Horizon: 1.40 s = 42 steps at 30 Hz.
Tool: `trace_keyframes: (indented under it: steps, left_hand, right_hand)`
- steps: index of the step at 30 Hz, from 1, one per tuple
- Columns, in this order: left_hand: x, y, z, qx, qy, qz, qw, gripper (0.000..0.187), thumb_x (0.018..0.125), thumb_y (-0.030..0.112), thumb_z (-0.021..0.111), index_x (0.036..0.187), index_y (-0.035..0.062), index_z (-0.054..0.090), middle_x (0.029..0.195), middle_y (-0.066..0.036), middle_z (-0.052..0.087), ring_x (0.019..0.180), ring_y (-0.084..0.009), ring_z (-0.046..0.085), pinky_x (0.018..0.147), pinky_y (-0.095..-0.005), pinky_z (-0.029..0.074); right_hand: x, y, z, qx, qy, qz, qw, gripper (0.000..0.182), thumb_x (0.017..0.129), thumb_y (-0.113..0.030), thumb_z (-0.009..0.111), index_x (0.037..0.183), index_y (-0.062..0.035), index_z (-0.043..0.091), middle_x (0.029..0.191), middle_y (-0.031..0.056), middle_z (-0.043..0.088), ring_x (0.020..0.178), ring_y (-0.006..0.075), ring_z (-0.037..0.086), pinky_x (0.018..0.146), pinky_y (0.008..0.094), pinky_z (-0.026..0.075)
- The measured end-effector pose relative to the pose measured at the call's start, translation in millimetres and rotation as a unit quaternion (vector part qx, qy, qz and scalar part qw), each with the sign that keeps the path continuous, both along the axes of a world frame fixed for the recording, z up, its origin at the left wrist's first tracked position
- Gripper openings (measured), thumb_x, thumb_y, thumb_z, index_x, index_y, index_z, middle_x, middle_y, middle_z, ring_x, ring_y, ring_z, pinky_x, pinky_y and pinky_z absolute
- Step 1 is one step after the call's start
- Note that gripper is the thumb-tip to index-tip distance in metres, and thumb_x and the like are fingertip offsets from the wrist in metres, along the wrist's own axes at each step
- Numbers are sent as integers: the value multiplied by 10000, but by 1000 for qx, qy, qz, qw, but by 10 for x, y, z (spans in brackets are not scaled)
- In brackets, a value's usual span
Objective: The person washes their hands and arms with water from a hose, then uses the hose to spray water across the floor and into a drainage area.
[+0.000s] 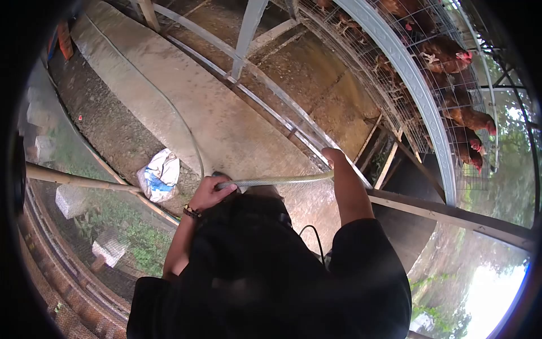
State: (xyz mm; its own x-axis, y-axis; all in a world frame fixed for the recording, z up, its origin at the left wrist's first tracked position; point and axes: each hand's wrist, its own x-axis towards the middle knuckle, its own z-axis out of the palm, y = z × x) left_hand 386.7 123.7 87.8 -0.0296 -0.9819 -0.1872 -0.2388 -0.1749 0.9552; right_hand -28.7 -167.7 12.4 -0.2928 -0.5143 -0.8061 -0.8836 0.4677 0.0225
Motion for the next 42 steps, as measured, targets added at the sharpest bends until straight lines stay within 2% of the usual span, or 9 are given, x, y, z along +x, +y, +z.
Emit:
trace_keyframes:
  steps: [4, 7, 14, 17, 24, 26, 33, 37, 42]
  left_hand:
    - [138, 4, 16, 4, -6, 11, 1000, 374, 863, 400, 681, 779, 35, 667, 548, -108, 531, 487, -210, 504, 504, -339, 411]
    - [220, -4, -1, 40, 7, -11, 999, 277, 883, 300, 689, 842, 26, 679, 595, -40, 539, 544, -94, 461, 513, -288, 384]
    - [333, -65, -29, 45, 13, -1, 999, 305, 881, 311, 693, 829, 12, 672, 587, -14, 521, 541, -81, 440, 499, -278, 366]
    - [392, -170, -27, 38, -4, 10, 999, 322, 873, 326, 696, 815, 11, 672, 569, -24, 514, 529, -91, 439, 495, -286, 370]
    - [629, -500, 152, 64, -7, 39, 997, 346, 852, 357, 711, 823, 14, 689, 557, -42, 539, 522, -102, 466, 514, -284, 401]
    - [688, -590, 213, 68, -14, 44, 997, 346, 846, 354, 719, 817, 11, 689, 560, -36, 547, 529, -94, 473, 517, -277, 404]
    - [861, -734, 161, 66, -27, 85, 994, 339, 821, 325, 753, 748, 13, 641, 557, -2, 524, 533, -74, 453, 501, -270, 373]
    - [947, -741, 154, 89, -41, 79, 992, 323, 854, 307, 729, 772, 12, 627, 603, 25, 550, 571, -47, 472, 516, -245, 378]
    - [988, -702, 48, 99, 2, 127, 987, 330, 837, 315, 744, 760, 21, 618, 601, 32, 527, 562, -53, 444, 501, -253, 352]
  right_hand:
    - [73, -41, -208, -7, 3, -26, 1000, 318, 848, -331, 444, 854, -25, 531, 574, 106, 486, 528, 254, 510, 527, 476, 425]
    - [0, -45, -448, -19, -2, -33, 999, 326, 847, -321, 439, 898, -18, 548, 582, 110, 496, 525, 249, 515, 520, 474, 422]
    - [40, -96, -661, -53, -3, 11, 999, 365, 876, -320, 423, 1033, -16, 551, 621, 114, 520, 542, 253, 522, 493, 462, 425]
    - [98, -170, -862, 9, 29, -75, 997, 510, 847, -370, 517, 1246, -56, 558, 1068, 154, 632, 919, 239, 621, 754, 410, 496]
    - [488, -140, -653, -6, -32, 11, 999, 408, 922, -274, 395, 1178, 4, 549, 1024, 228, 614, 847, 334, 644, 679, 529, 498]
    - [646, -141, -548, -14, -33, -21, 999, 396, 916, -271, 400, 1165, 0, 548, 1016, 228, 616, 837, 340, 639, 672, 545, 491]
    - [786, -412, -922, -17, -80, 1, 997, 303, 899, -274, 453, 1071, -56, 575, 827, 151, 566, 614, 299, 535, 599, 509, 474]
    - [1053, -512, -831, -21, -94, -21, 995, 348, 908, -297, 442, 1138, -59, 549, 832, 164, 573, 610, 290, 543, 608, 509, 474]
    - [1248, -813, -1152, 38, -93, 51, 994, 471, 938, -356, 383, 1297, -65, 472, 864, 193, 586, 653, 299, 580, 684, 541, 505]
